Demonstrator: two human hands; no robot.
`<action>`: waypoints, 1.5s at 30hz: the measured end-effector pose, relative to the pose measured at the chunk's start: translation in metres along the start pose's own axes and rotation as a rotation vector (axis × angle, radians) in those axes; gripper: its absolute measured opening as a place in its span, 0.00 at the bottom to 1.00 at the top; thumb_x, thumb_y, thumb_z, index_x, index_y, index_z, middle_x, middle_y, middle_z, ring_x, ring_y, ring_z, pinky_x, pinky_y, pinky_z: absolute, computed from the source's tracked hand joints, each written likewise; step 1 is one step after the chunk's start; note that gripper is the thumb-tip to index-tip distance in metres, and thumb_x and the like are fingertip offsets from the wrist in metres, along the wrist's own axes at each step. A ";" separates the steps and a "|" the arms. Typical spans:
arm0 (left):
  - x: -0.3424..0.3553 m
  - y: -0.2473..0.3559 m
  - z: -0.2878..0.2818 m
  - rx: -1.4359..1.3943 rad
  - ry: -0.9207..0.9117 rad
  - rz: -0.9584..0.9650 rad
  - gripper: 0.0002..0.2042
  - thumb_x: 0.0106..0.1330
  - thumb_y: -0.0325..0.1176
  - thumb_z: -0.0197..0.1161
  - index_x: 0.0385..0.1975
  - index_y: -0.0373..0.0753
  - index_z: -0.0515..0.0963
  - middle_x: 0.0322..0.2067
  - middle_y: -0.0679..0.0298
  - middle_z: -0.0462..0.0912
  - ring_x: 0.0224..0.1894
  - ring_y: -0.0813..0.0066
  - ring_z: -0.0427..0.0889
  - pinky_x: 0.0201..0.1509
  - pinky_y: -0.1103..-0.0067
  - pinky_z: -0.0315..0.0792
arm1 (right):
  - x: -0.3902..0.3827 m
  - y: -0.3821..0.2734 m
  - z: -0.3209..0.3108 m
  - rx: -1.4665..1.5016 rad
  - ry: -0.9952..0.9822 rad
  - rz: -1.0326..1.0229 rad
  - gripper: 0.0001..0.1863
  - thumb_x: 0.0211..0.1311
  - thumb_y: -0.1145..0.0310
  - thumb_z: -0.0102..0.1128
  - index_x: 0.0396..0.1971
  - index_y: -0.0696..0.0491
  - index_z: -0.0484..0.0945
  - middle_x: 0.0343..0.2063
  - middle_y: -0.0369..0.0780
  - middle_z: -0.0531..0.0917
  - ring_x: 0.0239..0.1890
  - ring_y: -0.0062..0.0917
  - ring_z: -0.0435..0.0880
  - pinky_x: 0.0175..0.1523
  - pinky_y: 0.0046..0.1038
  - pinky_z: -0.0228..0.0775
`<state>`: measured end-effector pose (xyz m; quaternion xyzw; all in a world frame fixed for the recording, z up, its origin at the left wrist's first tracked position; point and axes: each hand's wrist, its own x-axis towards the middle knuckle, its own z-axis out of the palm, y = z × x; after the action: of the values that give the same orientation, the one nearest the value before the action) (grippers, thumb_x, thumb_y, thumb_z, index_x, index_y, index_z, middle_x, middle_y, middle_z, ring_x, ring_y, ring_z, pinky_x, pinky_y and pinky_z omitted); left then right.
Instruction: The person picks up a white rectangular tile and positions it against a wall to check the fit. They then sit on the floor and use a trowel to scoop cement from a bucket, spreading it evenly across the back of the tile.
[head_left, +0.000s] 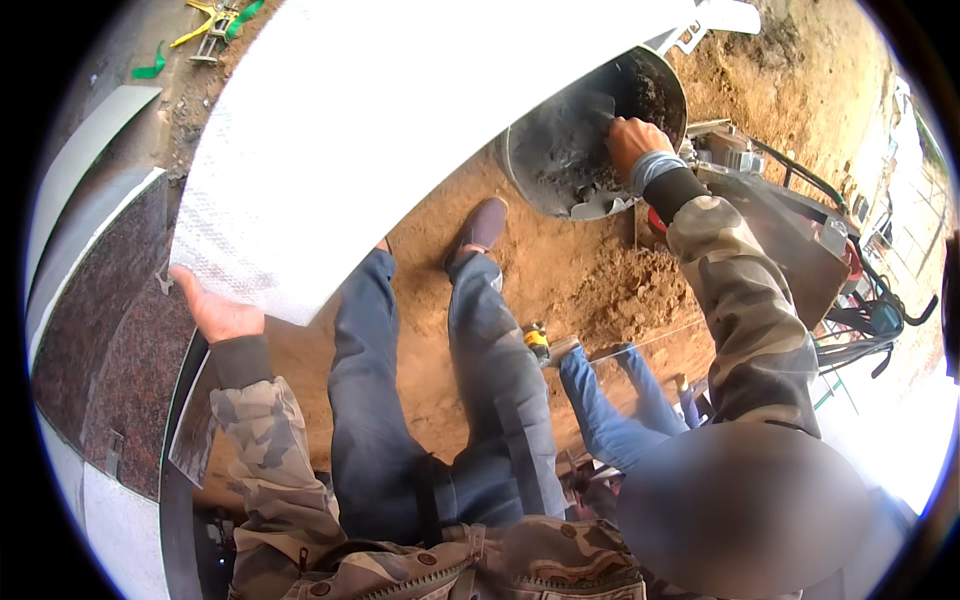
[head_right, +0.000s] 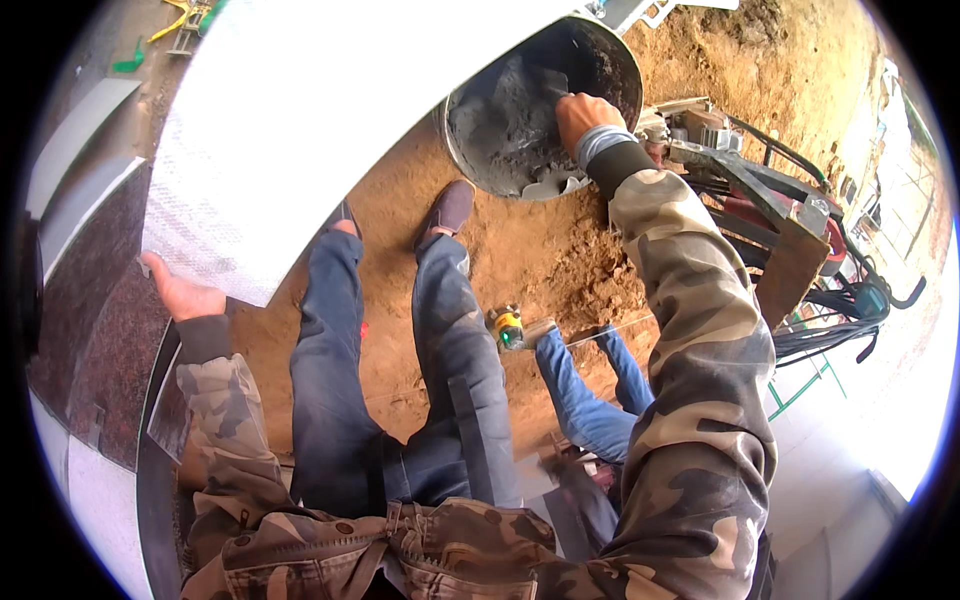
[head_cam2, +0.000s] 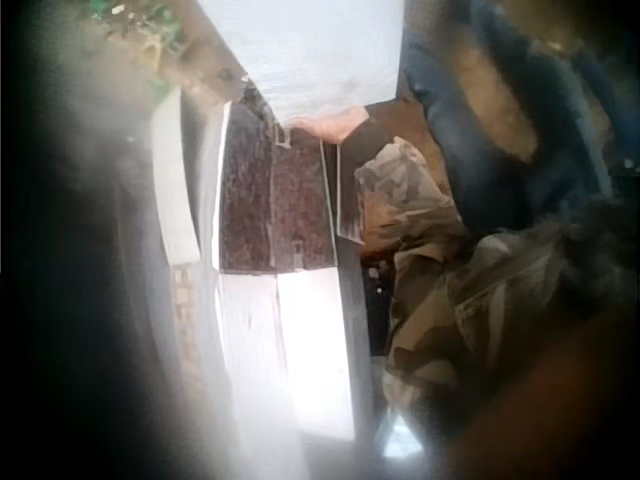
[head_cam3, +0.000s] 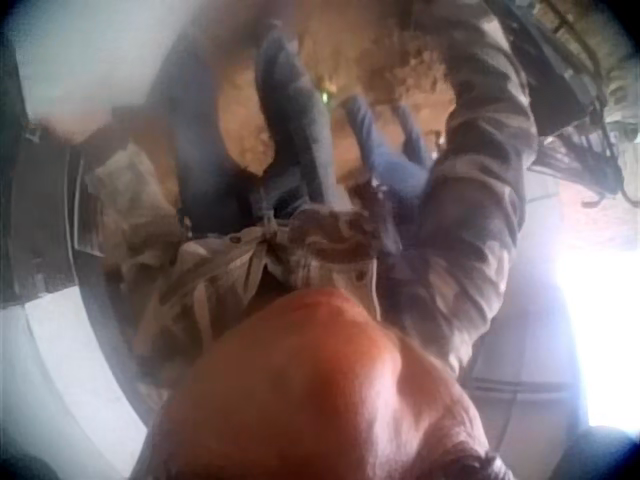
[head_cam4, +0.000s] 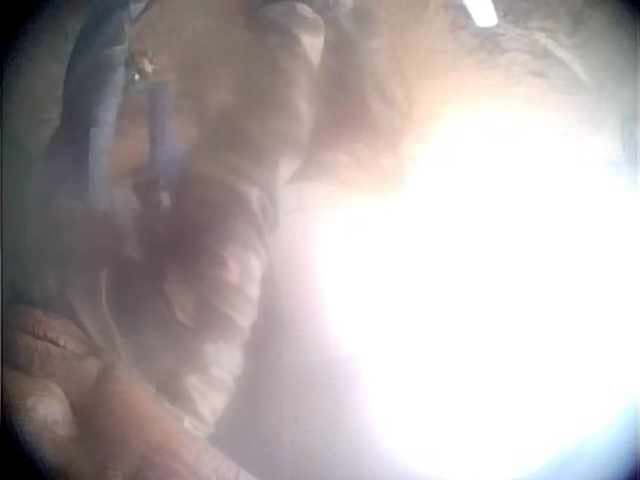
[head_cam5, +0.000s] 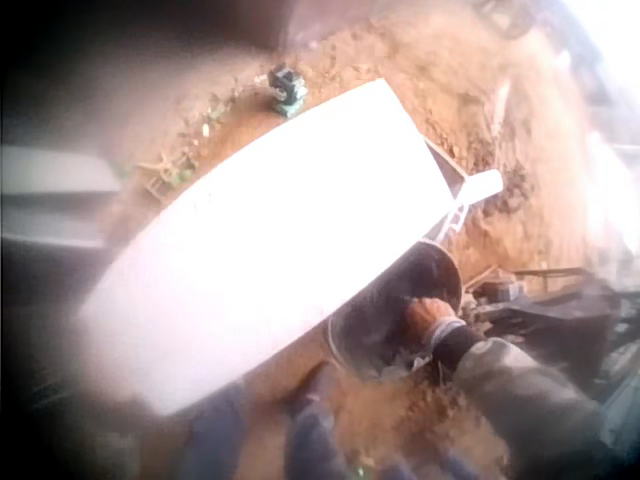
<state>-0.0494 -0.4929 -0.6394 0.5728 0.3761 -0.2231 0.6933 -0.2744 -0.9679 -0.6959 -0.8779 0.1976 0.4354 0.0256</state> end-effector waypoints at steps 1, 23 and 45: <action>-0.002 0.001 -0.004 0.004 0.034 -0.018 0.40 0.68 0.66 0.49 0.72 0.45 0.57 0.72 0.60 0.59 0.72 0.54 0.57 0.73 0.52 0.52 | 0.001 -0.003 0.004 0.044 0.003 -0.009 0.11 0.63 0.72 0.53 0.34 0.59 0.84 0.34 0.55 0.86 0.40 0.46 0.88 0.43 0.41 0.82; -0.061 -0.015 -0.019 -0.060 0.111 -0.067 0.39 0.68 0.68 0.47 0.72 0.49 0.58 0.72 0.64 0.60 0.72 0.56 0.59 0.72 0.52 0.53 | -0.011 -0.008 0.043 0.993 0.051 -0.020 0.24 0.59 0.51 0.66 0.38 0.61 0.85 0.28 0.53 0.85 0.33 0.41 0.87 0.42 0.36 0.76; -0.016 -0.074 0.001 -0.124 -0.157 -0.172 0.38 0.70 0.65 0.50 0.70 0.42 0.62 0.67 0.61 0.68 0.68 0.57 0.67 0.70 0.59 0.60 | -0.250 0.089 -0.066 0.775 0.253 -0.117 0.15 0.62 0.66 0.66 0.42 0.63 0.81 0.31 0.48 0.85 0.31 0.33 0.87 0.38 0.28 0.76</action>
<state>-0.1135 -0.5133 -0.6730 0.4752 0.3816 -0.3019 0.7331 -0.3936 -0.9829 -0.4498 -0.8596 0.2983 0.2153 0.3546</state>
